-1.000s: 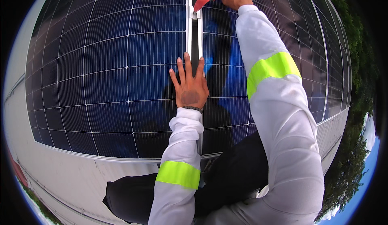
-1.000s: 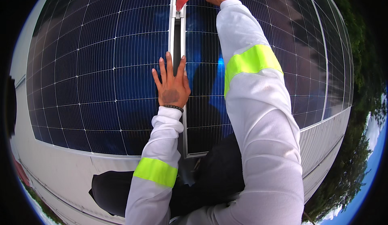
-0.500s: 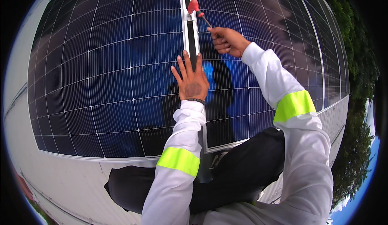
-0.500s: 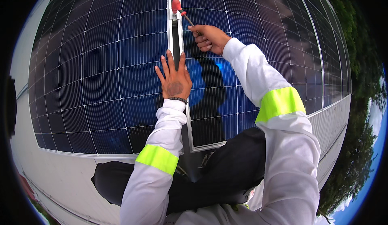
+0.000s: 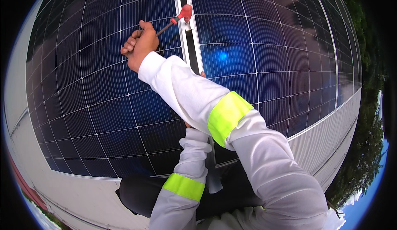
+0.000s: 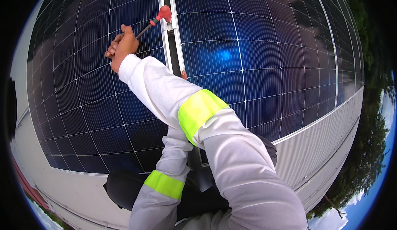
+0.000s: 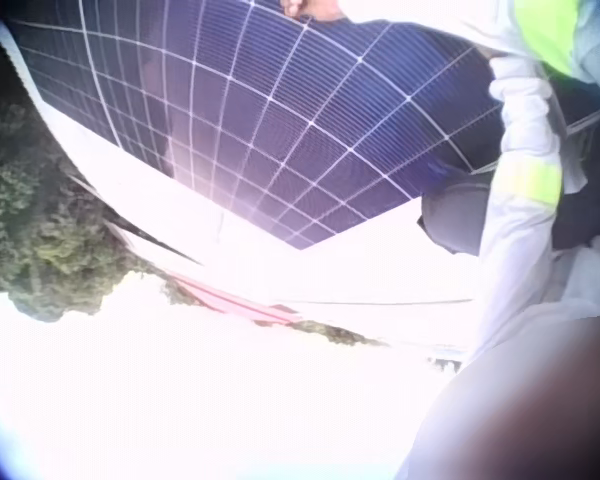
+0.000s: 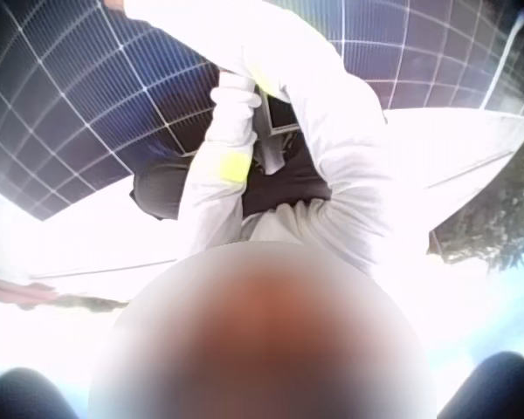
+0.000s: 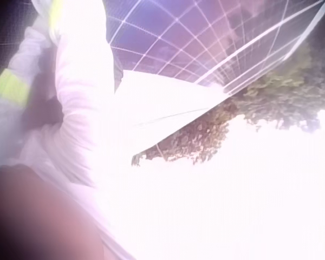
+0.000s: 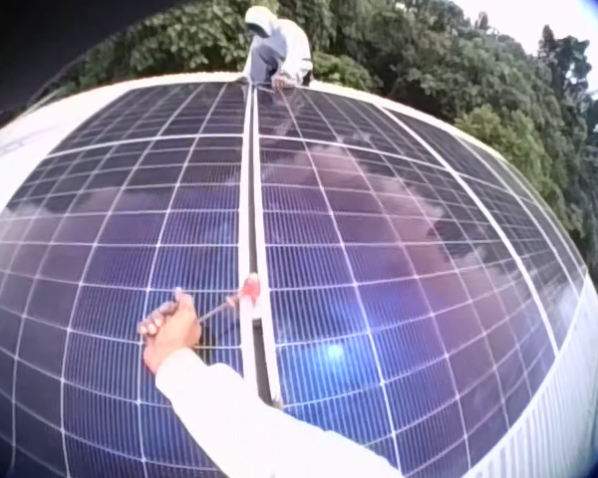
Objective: The person positions a solar panel on a rooftop and secures it using a screwdriver. They align the panel with adjacent units and tighten fasteners along the mounting rail to fix the panel in place.
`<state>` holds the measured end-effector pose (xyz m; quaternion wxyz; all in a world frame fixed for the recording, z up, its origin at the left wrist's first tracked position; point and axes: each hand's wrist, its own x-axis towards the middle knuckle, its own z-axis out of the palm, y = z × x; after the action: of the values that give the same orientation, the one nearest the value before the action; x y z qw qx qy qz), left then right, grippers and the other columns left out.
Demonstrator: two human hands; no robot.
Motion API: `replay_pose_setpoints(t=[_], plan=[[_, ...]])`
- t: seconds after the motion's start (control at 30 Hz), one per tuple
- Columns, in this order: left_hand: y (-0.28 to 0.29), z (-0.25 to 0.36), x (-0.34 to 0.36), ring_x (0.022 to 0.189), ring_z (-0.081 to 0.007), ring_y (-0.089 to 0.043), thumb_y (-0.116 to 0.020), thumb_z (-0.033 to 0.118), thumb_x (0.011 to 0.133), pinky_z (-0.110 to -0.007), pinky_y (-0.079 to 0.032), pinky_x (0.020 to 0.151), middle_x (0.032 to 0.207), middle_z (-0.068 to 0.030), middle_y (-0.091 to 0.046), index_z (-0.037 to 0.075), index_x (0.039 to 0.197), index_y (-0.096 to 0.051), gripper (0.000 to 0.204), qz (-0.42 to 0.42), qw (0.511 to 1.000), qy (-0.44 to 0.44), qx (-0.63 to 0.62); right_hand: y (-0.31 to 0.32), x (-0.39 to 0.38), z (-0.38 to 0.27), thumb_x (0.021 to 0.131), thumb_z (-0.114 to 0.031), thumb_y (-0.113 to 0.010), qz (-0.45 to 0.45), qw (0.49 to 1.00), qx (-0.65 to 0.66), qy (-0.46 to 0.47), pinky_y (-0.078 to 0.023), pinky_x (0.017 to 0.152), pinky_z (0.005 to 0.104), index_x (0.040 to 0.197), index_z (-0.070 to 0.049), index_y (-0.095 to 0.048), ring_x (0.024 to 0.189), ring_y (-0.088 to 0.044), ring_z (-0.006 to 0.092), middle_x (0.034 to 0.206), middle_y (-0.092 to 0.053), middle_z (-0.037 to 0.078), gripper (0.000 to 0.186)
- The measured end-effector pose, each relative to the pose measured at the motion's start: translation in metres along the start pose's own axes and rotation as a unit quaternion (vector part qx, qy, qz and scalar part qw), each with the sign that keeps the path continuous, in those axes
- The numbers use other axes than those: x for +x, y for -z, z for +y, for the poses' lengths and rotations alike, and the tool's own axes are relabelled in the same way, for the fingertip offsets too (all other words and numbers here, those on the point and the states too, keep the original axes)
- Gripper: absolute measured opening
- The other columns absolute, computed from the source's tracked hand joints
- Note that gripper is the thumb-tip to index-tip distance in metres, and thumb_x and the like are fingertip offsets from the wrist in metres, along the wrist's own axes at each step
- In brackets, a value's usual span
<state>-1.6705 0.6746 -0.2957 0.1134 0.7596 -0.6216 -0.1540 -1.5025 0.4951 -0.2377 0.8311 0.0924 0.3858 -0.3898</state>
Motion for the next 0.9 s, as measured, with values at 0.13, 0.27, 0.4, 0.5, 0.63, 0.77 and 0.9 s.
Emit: replay_pose_setpoints(t=[0.13, 0.27, 0.4, 0.5, 0.63, 0.77, 0.9], plan=[[0.003, 0.001, -0.017, 0.147, -0.0400, -0.019, -0.043, 0.053, 0.096, -0.061, -0.009, 0.118, 0.158, -0.0157, -0.028, 0.015, 0.151, -0.033, 0.068, -0.005, 1.000, 0.006, -0.008, -0.066, 0.071, 0.002, 0.095, -0.033, -0.042, 0.109, 0.981, 0.118, 0.109, -0.040, 0.047, 0.0323, 0.068, -0.008, -0.045, 0.042, -0.040, 0.0174, 0.050, -0.041, 0.004, 0.036], [0.009, 0.005, -0.021, 0.147, -0.0402, -0.020, -0.043, 0.050, 0.097, -0.061, -0.011, 0.118, 0.158, -0.0158, -0.027, 0.015, 0.151, -0.034, 0.064, 0.012, 1.000, 0.011, -0.017, -0.090, 0.118, -0.006, 0.098, -0.033, -0.032, 0.200, 0.959, 0.099, 0.176, -0.051, 0.049, 0.0334, 0.080, 0.001, -0.055, 0.044, -0.056, 0.0251, 0.060, -0.059, 0.017, 0.045], [0.011, 0.003, 0.000, 0.146, -0.0404, -0.022, -0.042, 0.047, 0.098, -0.061, -0.013, 0.117, 0.158, -0.0159, -0.027, 0.016, 0.150, -0.035, 0.061, 0.064, 0.997, 0.022, -0.022, -0.052, 0.085, -0.007, 0.097, -0.034, -0.045, -0.055, 0.993, -0.005, 0.100, -0.053, 0.090, 0.0406, 0.117, 0.007, -0.050, 0.094, -0.061, 0.0309, 0.104, -0.060, 0.022, 0.046], [0.013, 0.006, 0.017, 0.146, -0.0405, -0.022, -0.042, 0.044, 0.100, -0.060, -0.015, 0.117, 0.158, -0.0160, -0.026, 0.016, 0.150, -0.036, 0.058, 0.049, 0.997, 0.064, -0.019, -0.022, 0.043, -0.041, 0.098, -0.034, -0.048, -0.129, 0.941, -0.307, -0.054, -0.047, 0.104, 0.0434, 0.136, 0.012, -0.038, 0.122, -0.054, 0.0403, 0.132, -0.049, 0.031, 0.061], [0.018, 0.012, 0.023, 0.148, -0.0386, -0.019, -0.045, 0.027, 0.097, -0.057, -0.014, 0.119, 0.162, -0.0163, -0.017, 0.027, 0.154, -0.031, 0.058, 0.083, 0.992, 0.093, -0.014, -0.034, 0.024, -0.104, 0.099, -0.025, -0.049, -0.320, 0.608, -0.725, 0.043, -0.042, 0.110, 0.0446, 0.130, 0.002, -0.055, 0.132, -0.049, 0.0337, 0.147, -0.041, 0.025, 0.041], [0.021, 0.013, 0.023, 0.148, -0.0374, -0.020, -0.046, 0.028, 0.097, -0.056, -0.015, 0.119, 0.162, -0.0155, -0.018, 0.028, 0.154, -0.031, 0.059, 0.066, 0.993, 0.099, -0.010, -0.084, 0.034, -0.150, 0.078, -0.022, -0.068, -0.432, -0.125, -0.739, 0.502, -0.047, 0.093, 0.0415, 0.105, -0.011, -0.067, 0.110, -0.061, 0.0252, 0.118, -0.066, 0.008, 0.029], [0.020, 0.012, 0.024, 0.147, -0.0376, -0.021, -0.045, 0.029, 0.098, -0.057, -0.016, 0.119, 0.162, -0.0142, -0.018, 0.030, 0.153, -0.031, 0.057, 0.065, 0.992, 0.105, -0.022, -0.117, 0.052, -0.154, 0.081, -0.018, -0.068, -0.580, -0.363, -0.623, 0.379, -0.028, 0.119, 0.0441, 0.134, -0.017, -0.049, 0.144, -0.031, 0.0280, 0.150, -0.040, 0.010, 0.056]])
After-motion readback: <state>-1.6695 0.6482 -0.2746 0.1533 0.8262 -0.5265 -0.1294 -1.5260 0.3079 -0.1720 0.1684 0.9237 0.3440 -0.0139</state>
